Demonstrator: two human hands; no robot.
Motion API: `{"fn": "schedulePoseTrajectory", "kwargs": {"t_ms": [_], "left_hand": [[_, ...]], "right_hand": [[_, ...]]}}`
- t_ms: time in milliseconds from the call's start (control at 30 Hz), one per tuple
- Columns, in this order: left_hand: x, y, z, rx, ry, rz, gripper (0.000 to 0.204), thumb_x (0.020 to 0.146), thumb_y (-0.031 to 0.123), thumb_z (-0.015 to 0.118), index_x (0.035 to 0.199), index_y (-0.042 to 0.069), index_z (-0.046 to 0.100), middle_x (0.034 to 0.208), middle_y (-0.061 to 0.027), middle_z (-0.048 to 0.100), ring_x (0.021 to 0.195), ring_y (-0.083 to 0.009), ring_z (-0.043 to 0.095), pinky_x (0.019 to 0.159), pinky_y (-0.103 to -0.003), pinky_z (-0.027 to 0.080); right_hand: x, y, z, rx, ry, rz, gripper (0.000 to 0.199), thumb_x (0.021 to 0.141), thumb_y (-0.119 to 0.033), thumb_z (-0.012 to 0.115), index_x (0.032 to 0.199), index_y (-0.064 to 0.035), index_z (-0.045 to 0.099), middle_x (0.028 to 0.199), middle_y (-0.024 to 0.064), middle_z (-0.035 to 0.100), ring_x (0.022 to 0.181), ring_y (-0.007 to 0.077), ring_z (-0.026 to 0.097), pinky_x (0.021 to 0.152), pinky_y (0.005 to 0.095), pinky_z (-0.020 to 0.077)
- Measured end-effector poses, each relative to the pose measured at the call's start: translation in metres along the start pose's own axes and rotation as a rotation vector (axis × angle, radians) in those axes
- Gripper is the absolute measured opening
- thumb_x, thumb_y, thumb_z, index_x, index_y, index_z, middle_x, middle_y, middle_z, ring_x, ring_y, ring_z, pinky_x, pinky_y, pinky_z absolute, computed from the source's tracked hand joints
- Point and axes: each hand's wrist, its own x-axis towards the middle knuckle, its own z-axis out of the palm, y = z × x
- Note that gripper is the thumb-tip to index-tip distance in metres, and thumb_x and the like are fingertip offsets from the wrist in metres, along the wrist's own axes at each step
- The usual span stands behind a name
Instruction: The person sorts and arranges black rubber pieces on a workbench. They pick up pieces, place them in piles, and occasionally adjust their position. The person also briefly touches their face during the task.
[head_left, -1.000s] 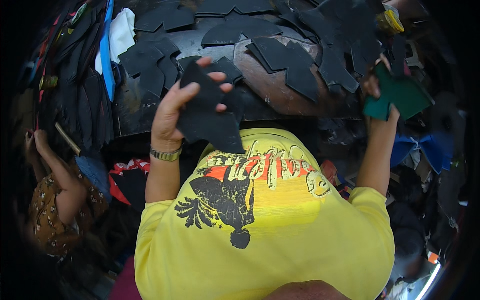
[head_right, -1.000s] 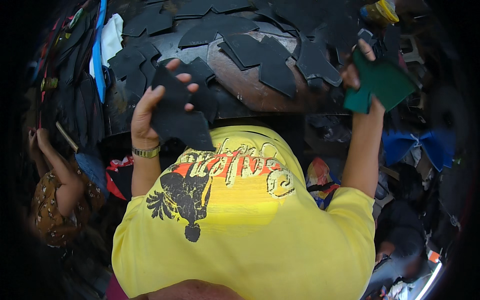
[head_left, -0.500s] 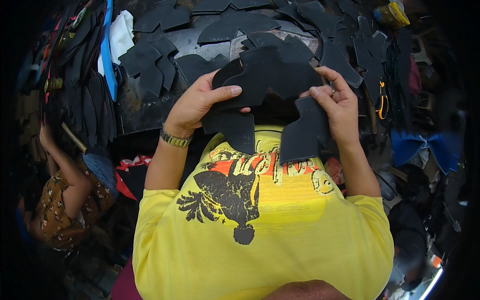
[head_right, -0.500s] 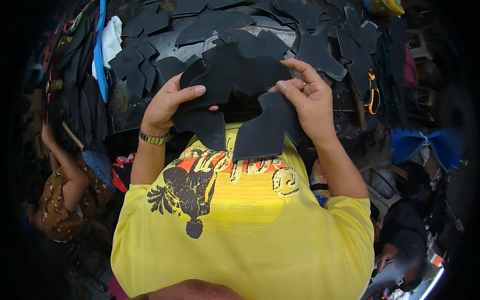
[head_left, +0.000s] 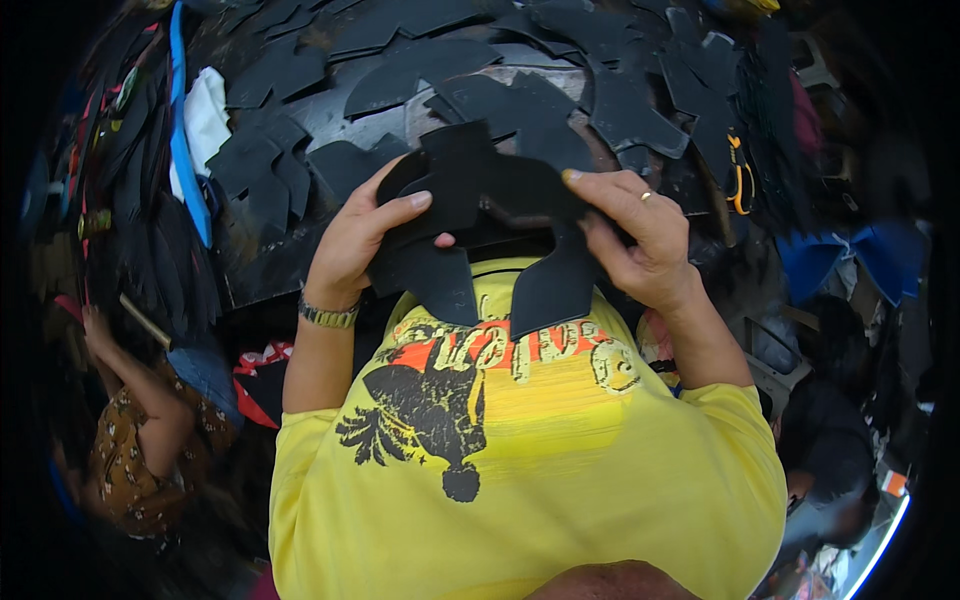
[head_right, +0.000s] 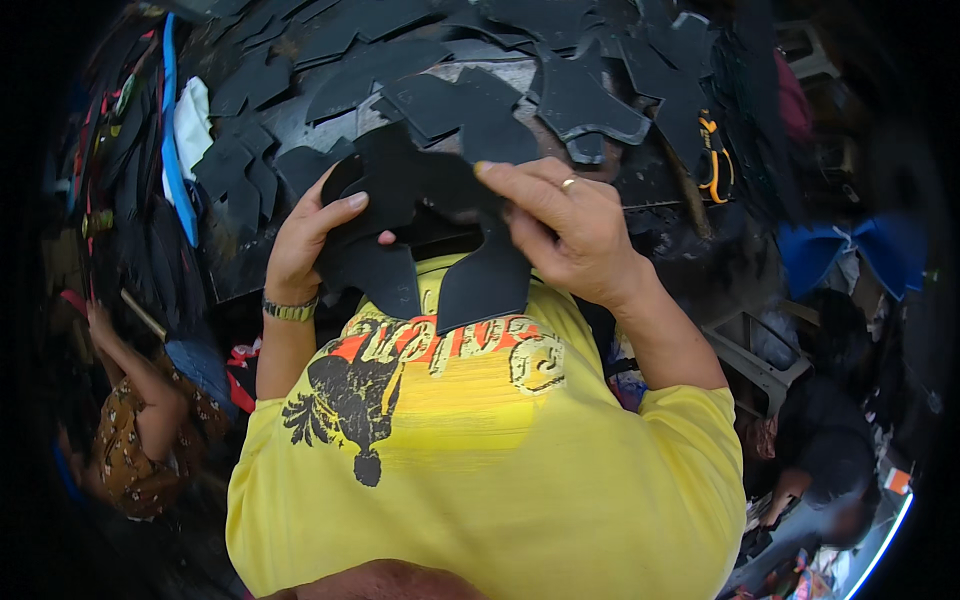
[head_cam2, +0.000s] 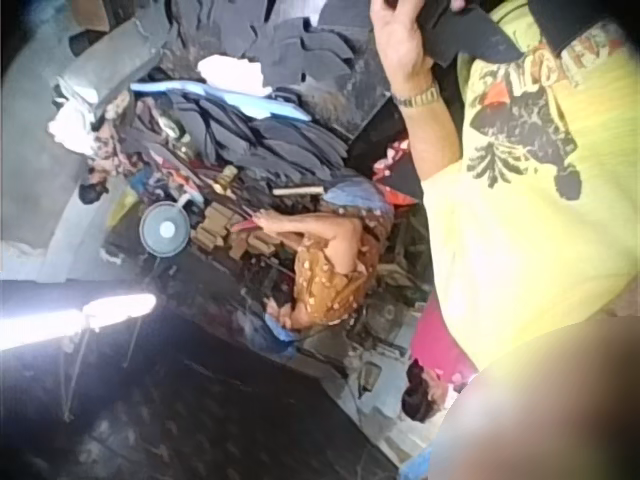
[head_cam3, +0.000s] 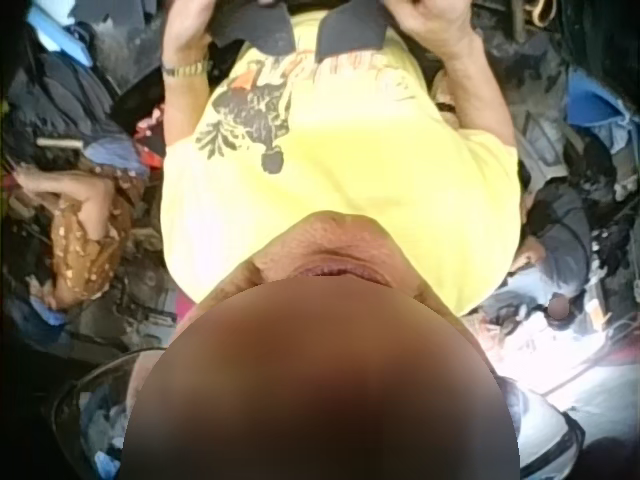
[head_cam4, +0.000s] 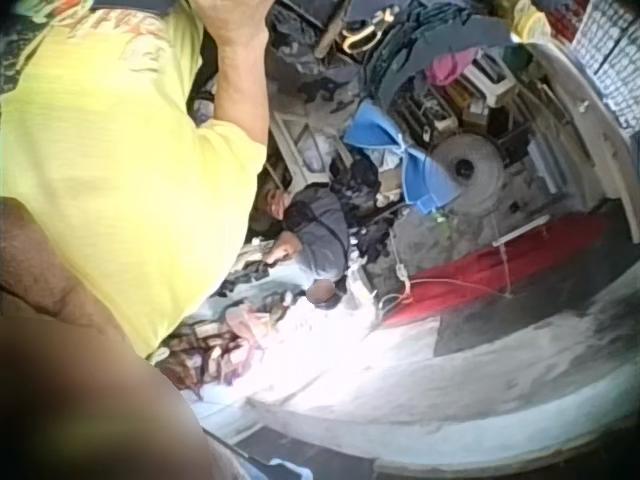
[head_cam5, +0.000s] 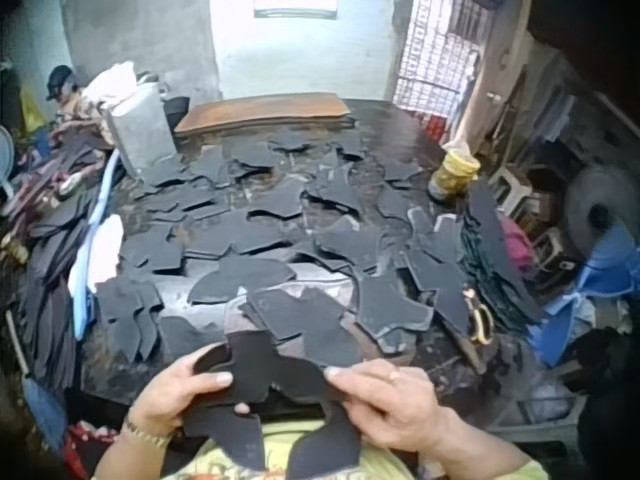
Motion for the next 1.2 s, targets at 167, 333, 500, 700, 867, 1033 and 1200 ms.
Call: {"fn": "schedulePoseTrajectory", "kwargs": {"t_ms": [167,333,500,700,867,1033,1200], "left_hand": [[-0.005,0.001,0.003,0.059,-0.011,0.000,0.046,0.095,0.005,0.063,0.138,-0.003,0.050,0.109,-0.0138,0.070,0.079,-0.0215,0.074,0.072,-0.032,0.064],[-0.005,0.004,0.008,0.106,-0.025,-0.014,0.045,0.094,0.005,0.064,0.136,-0.004,0.052,0.111,-0.0144,0.070,0.085,-0.0230,0.074,0.076,-0.035,0.064],[-0.006,0.006,0.012,0.154,-0.045,0.066,0.044,0.094,0.004,0.064,0.136,-0.002,0.054,0.114,-0.0152,0.069,0.088,-0.0243,0.073,0.080,-0.037,0.063],[-0.016,0.010,-0.011,-0.149,0.044,0.158,0.045,0.099,0.007,0.060,0.140,-0.004,0.047,0.116,-0.0220,0.068,0.083,-0.0272,0.074,0.074,-0.037,0.064],[-0.041,0.014,-0.056,-0.554,0.042,0.321,0.044,0.108,0.024,0.046,0.140,-0.005,0.047,0.122,-0.0345,0.063,0.088,-0.0361,0.072,0.075,-0.046,0.064],[-0.054,0.023,-0.073,-0.446,0.075,0.338,0.043,0.107,0.023,0.045,0.140,-0.005,0.049,0.120,-0.0320,0.064,0.090,-0.0345,0.072,0.077,-0.044,0.064],[-0.038,0.067,-0.071,-0.007,0.215,0.301,0.040,0.103,0.019,0.053,0.135,-0.005,0.052,0.114,-0.0227,0.069,0.087,-0.0273,0.074,0.076,-0.037,0.064]], "right_hand": [[-0.001,0.004,-0.009,0.160,-0.025,-0.031,0.045,0.078,-0.009,0.080,0.120,0.0003,0.065,0.105,0.0172,0.072,0.088,0.0292,0.071,0.076,0.0328,0.0562],[-0.017,0.001,0.004,0.207,0.065,0.276,0.049,0.083,-0.012,0.082,0.125,-0.0021,0.059,0.095,0.0115,0.070,0.075,0.0125,0.065,0.068,0.0241,0.0500],[-0.022,0.005,0.011,0.461,0.103,0.626,0.042,0.088,-0.006,0.076,0.127,-0.0033,0.060,0.094,0.0026,0.067,0.074,0.0047,0.057,0.068,0.0195,0.0461],[-0.015,0.010,0.001,0.614,0.071,0.644,0.029,0.093,0.002,0.069,0.122,0.0016,0.066,0.099,-0.0008,0.061,0.088,0.0033,0.056,0.076,0.0170,0.0452],[-0.006,0.018,0.001,0.646,0.102,0.651,0.026,0.097,-0.004,0.066,0.122,0.0019,0.066,0.102,-0.0016,0.064,0.088,0.0026,0.055,0.082,0.0172,0.0439],[0.009,0.022,0.001,0.658,0.070,0.641,0.023,0.098,-0.007,0.067,0.119,0.0014,0.068,0.106,-0.0012,0.067,0.089,0.0023,0.055,0.085,0.0177,0.0433],[0.025,0.021,0.009,0.626,-0.023,0.620,0.020,0.098,-0.010,0.068,0.115,-0.0001,0.070,0.100,-0.0021,0.067,0.085,0.0016,0.056,0.079,0.0171,0.0454]]}}
